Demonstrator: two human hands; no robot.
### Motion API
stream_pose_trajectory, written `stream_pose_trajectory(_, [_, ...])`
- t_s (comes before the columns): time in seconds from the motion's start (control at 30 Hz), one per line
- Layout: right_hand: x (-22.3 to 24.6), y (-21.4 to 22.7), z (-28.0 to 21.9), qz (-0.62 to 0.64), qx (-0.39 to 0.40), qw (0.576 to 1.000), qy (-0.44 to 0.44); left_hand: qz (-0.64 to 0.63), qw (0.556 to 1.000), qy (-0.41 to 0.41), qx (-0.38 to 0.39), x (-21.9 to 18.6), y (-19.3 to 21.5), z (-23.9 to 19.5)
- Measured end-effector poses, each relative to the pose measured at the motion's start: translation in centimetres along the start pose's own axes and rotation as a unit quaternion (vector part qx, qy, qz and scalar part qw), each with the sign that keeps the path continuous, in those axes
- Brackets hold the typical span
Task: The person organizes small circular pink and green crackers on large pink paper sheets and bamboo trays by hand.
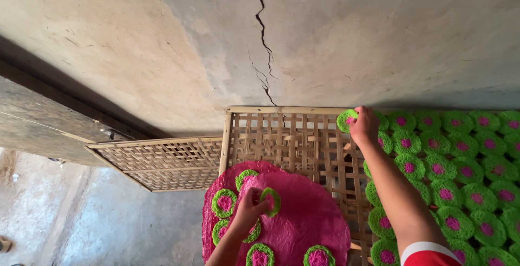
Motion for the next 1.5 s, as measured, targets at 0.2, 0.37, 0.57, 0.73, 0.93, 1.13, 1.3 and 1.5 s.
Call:
stream_pose_trajectory(0.2, [6.6,2.6,-2.0,0.01,0.015,1.0,0.003,0.097,0.985,-0.122,-0.076,-8.0,-1.2,0.8])
stream_pose_trajectory(0.37, [14.2,0.2,-11.1,0.637,0.392,0.604,-0.278,0.089,0.948,-0.291,-0.098,-13.8,-5.3,2.6])
stream_pose_trajectory(0.57, [10.7,-2.2,-6.4,0.296,0.306,0.864,-0.267,0.292,0.918,-0.239,-0.119,-7.7,-1.8,-1.6])
stream_pose_trajectory(0.73, [7.2,-3.0,-0.7,0.079,0.243,0.962,-0.1,0.515,0.835,-0.178,-0.073,-0.1,3.0,-5.9])
stream_pose_trajectory(0.93, [6.5,-2.5,1.0,-0.002,0.116,0.991,0.072,0.517,0.838,-0.152,-0.083,2.4,5.4,-6.5])
stream_pose_trajectory(1.13, [12.6,-0.6,-3.2,-0.037,-0.007,0.985,0.167,0.483,0.859,-0.135,-0.103,1.7,5.2,-7.2])
stream_pose_trajectory(1.3, [20.8,0.3,-20.1,0.404,0.617,0.659,-0.147,0.394,0.914,0.057,-0.08,0.0,2.9,-6.0])
stream_pose_trajectory(1.5, [20.1,-2.1,-21.2,0.524,0.49,0.587,-0.376,0.103,0.977,-0.162,-0.097,-3.0,-0.2,-3.3])
Point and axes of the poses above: each hand's wrist, its own z-axis towards the middle knuckle, its own y-axis out of the back of the hand, x = y × z, the point moved 2 cm from there along z, towards the middle knuckle, and after that the axes turned 9 degrees about z, right-handed, at the moved point
